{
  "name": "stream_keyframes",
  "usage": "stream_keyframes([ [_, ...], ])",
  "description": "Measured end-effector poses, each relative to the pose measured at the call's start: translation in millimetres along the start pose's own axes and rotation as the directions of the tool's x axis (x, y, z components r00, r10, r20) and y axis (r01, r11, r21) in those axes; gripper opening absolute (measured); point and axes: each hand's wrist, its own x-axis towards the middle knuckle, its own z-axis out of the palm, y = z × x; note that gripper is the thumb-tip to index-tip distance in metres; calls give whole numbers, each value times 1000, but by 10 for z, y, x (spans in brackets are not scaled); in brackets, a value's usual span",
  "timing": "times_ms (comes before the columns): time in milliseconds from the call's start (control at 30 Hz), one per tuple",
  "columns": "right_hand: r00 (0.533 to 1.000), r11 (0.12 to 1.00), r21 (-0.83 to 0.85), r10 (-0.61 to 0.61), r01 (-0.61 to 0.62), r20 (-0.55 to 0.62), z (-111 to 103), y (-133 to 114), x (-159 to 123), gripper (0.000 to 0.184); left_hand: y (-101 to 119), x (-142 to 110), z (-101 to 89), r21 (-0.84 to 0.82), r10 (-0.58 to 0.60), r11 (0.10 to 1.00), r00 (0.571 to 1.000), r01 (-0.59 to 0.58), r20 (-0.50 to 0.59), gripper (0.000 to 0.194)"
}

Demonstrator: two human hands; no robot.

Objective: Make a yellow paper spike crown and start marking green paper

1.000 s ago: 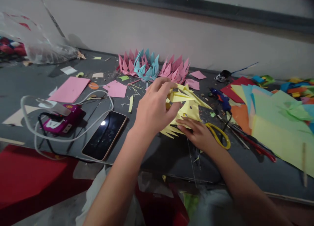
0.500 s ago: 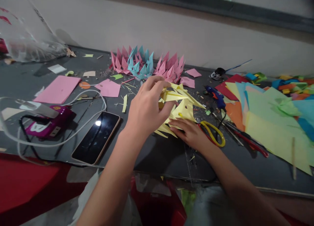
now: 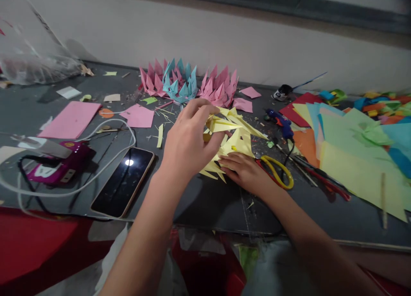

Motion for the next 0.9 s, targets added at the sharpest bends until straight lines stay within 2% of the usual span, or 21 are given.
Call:
stream_keyframes([
  [133, 996, 994, -84, -60, 66, 68, -26, -17, 16, 28, -7, -2, 7, 10, 6, 1000, 1000, -6, -1, 29],
  [233, 994, 990, -123, -62, 74, 93, -17, -14, 12, 30, -5, 2, 5, 11, 8, 1000, 1000, -8, -2, 29],
  [667, 992, 983, -153, -85, 98, 90, 48, -36, 32, 29, 21, 10, 2, 14, 6, 1000, 1000, -6, 8, 27],
  [900, 993, 984, -162, -57, 74, 107, 47, -44, 15, 30, 29, 11, 2, 5, 14, 1000, 1000, -14, -9, 24],
])
